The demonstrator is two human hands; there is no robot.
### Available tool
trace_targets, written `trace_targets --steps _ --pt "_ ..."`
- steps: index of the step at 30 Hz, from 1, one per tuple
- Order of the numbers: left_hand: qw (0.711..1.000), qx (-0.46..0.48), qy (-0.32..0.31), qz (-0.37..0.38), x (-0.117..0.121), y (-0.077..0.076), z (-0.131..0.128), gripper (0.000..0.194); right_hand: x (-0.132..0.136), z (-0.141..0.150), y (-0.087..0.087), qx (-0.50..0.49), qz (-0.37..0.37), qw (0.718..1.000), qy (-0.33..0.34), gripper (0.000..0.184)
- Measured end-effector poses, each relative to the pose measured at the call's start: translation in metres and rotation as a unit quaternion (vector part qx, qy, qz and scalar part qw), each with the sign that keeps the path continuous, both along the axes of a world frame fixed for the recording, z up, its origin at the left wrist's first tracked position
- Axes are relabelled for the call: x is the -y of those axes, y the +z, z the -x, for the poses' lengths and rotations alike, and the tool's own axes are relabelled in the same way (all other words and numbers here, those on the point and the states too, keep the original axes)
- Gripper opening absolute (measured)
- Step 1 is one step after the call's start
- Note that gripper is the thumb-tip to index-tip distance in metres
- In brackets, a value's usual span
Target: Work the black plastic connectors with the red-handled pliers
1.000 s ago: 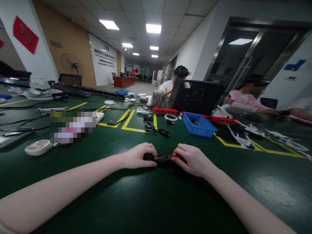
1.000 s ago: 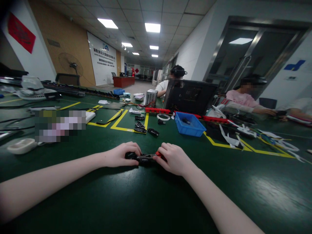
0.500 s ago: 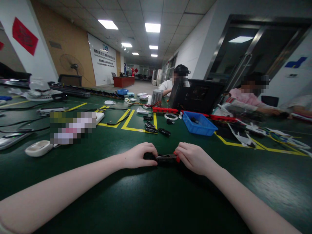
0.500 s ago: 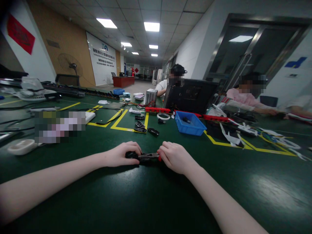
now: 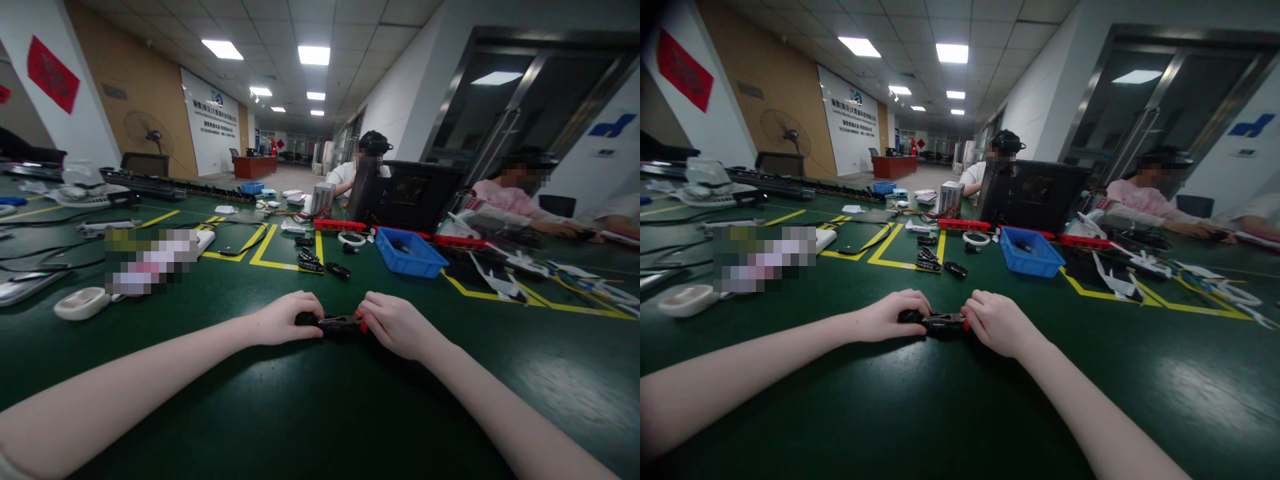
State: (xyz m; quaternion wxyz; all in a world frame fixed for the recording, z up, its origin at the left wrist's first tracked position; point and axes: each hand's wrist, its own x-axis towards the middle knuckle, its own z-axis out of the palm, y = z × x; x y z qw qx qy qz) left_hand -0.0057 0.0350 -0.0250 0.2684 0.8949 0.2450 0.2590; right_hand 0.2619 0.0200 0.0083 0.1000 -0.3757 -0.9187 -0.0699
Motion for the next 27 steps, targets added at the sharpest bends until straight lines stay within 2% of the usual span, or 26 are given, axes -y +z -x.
trace_targets --steps 9,19,27 --pt "1.0 0.005 0.0 0.0 -0.0007 -0.0016 0.0004 0.017 0.0004 -0.0022 0.0058 0.002 -0.007 1.0 0.0 0.035" --pt "1.0 0.006 0.001 0.005 -0.0005 -0.001 0.0007 0.016 0.0022 0.0034 -0.0007 -0.015 0.006 1.0 -0.002 0.036" --pt "1.0 0.006 0.004 0.01 -0.0012 -0.0007 0.0002 0.017 0.0016 0.0003 0.0055 0.0 -0.001 1.0 -0.004 0.033"
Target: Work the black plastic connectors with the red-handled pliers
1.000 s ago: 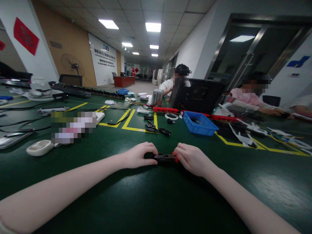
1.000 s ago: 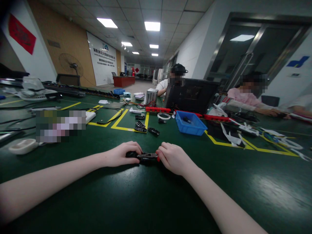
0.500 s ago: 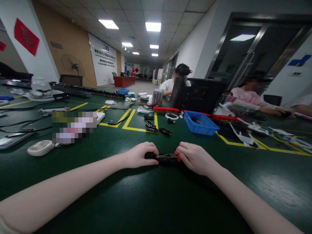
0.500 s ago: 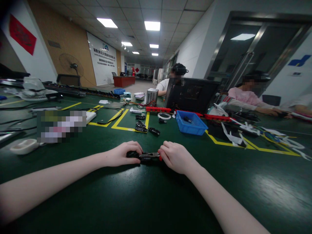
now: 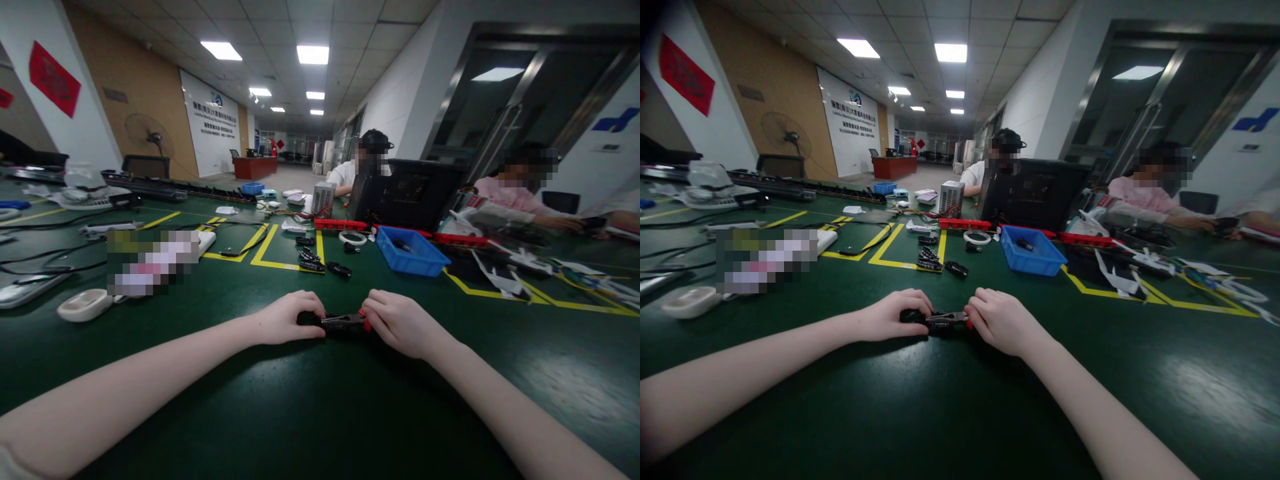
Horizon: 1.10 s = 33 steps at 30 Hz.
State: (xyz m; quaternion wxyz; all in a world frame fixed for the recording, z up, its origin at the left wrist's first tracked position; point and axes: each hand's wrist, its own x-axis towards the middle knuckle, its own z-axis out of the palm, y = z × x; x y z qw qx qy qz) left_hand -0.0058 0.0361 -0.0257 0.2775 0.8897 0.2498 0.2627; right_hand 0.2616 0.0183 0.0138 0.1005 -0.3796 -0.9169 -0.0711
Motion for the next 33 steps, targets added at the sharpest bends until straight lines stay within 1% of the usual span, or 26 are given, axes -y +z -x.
trace_targets --steps 9,21,28,33 --pt "1.0 -0.005 -0.001 -0.009 0.0015 0.0009 -0.0003 0.017 0.0018 -0.0001 0.0011 -0.002 0.004 1.0 -0.004 0.033" --pt "1.0 -0.011 0.0 -0.021 0.001 -0.0004 -0.0001 0.017 0.0016 0.0049 -0.0055 -0.004 0.008 1.0 0.001 0.036" --pt "1.0 -0.014 0.001 -0.017 0.0007 -0.0003 -0.0001 0.017 0.0011 0.0039 -0.0041 -0.014 0.009 1.0 0.005 0.035" --pt "1.0 -0.018 -0.001 -0.018 0.0012 0.0005 -0.0001 0.016 -0.0007 -0.0004 -0.0009 -0.003 0.005 1.0 0.007 0.033"
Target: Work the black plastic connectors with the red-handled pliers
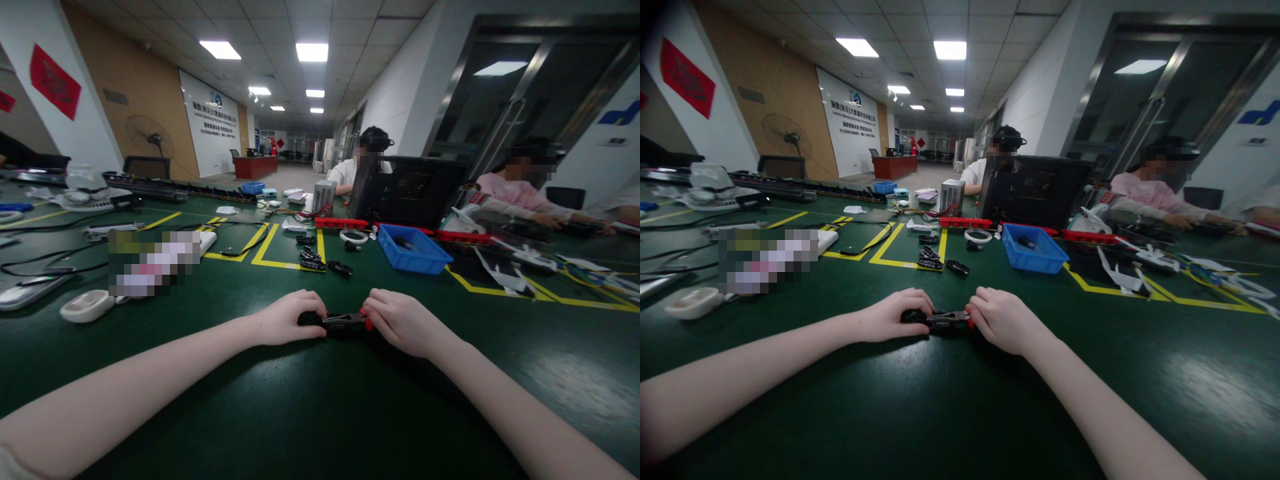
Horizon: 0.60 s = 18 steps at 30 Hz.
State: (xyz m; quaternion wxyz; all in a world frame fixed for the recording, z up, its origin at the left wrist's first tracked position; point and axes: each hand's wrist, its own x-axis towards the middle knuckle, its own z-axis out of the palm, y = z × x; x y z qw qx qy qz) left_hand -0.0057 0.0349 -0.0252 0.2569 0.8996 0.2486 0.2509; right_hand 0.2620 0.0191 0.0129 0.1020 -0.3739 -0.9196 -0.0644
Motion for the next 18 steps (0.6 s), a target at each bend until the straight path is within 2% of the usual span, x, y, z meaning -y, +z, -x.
trace_targets --steps 18 --pt "1.0 0.008 -0.005 -0.002 0.0004 0.0008 0.0007 0.019 -0.0003 -0.0014 -0.0014 0.0 -0.01 1.0 0.001 0.033"
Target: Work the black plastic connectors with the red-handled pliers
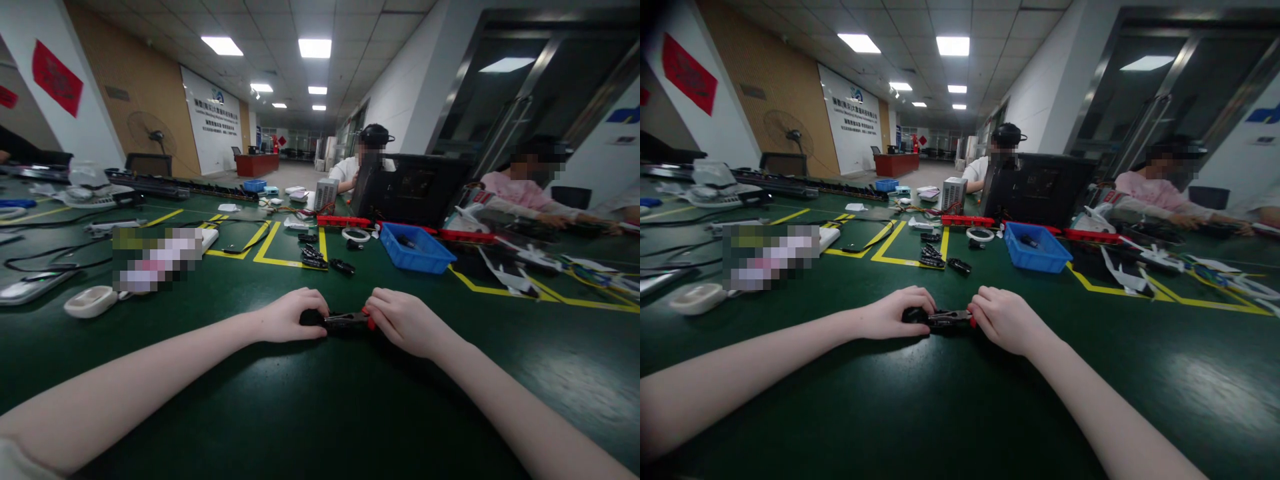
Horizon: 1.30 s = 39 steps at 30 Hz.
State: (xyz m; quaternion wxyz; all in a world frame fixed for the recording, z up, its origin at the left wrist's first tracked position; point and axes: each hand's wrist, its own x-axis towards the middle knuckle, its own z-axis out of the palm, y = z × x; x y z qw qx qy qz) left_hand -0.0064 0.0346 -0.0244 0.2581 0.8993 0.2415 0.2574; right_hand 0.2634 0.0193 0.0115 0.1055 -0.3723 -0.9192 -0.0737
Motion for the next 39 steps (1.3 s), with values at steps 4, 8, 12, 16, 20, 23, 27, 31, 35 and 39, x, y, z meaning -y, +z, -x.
trace_targets --steps 4,8,12,16,20,23,27,31,35,39 --pt "1.0 -0.004 0.0 0.006 0.0 0.001 0.001 0.019 -0.001 -0.002 -0.002 0.001 -0.007 1.0 0.001 0.032" --pt "1.0 -0.003 -0.003 0.01 0.0 0.001 0.001 0.017 -0.001 -0.001 -0.002 0.009 -0.007 1.0 -0.005 0.032" --pt "1.0 -0.001 -0.004 0.01 0.0 0.001 0.001 0.017 0.002 0.004 0.0 0.012 0.001 1.0 -0.011 0.033" --pt "1.0 -0.007 -0.003 0.01 0.0 0.003 0.001 0.017 0.004 0.008 0.002 0.018 0.009 1.0 -0.016 0.034" --pt "1.0 -0.007 -0.005 0.009 0.001 0.004 0.001 0.017 0.003 0.007 0.003 0.018 0.01 1.0 -0.017 0.034" --pt "1.0 -0.007 -0.007 0.006 0.002 0.005 0.001 0.017 0.002 0.005 0.003 0.017 0.01 1.0 -0.014 0.033" --pt "1.0 -0.008 -0.007 -0.003 0.002 0.004 0.001 0.017 0.002 0.004 0.003 0.012 0.028 0.999 -0.013 0.032" --pt "1.0 -0.009 -0.007 -0.006 0.001 0.004 0.002 0.017 0.004 0.005 0.002 0.015 0.075 0.997 -0.031 0.032" --pt "1.0 -0.005 -0.009 -0.008 0.0 0.002 0.002 0.017 0.005 0.006 0.0 0.008 0.097 0.994 -0.045 0.035" --pt "1.0 -0.001 -0.007 -0.005 -0.001 0.0 0.002 0.016 0.005 0.009 -0.003 0.006 0.094 0.995 -0.042 0.034"
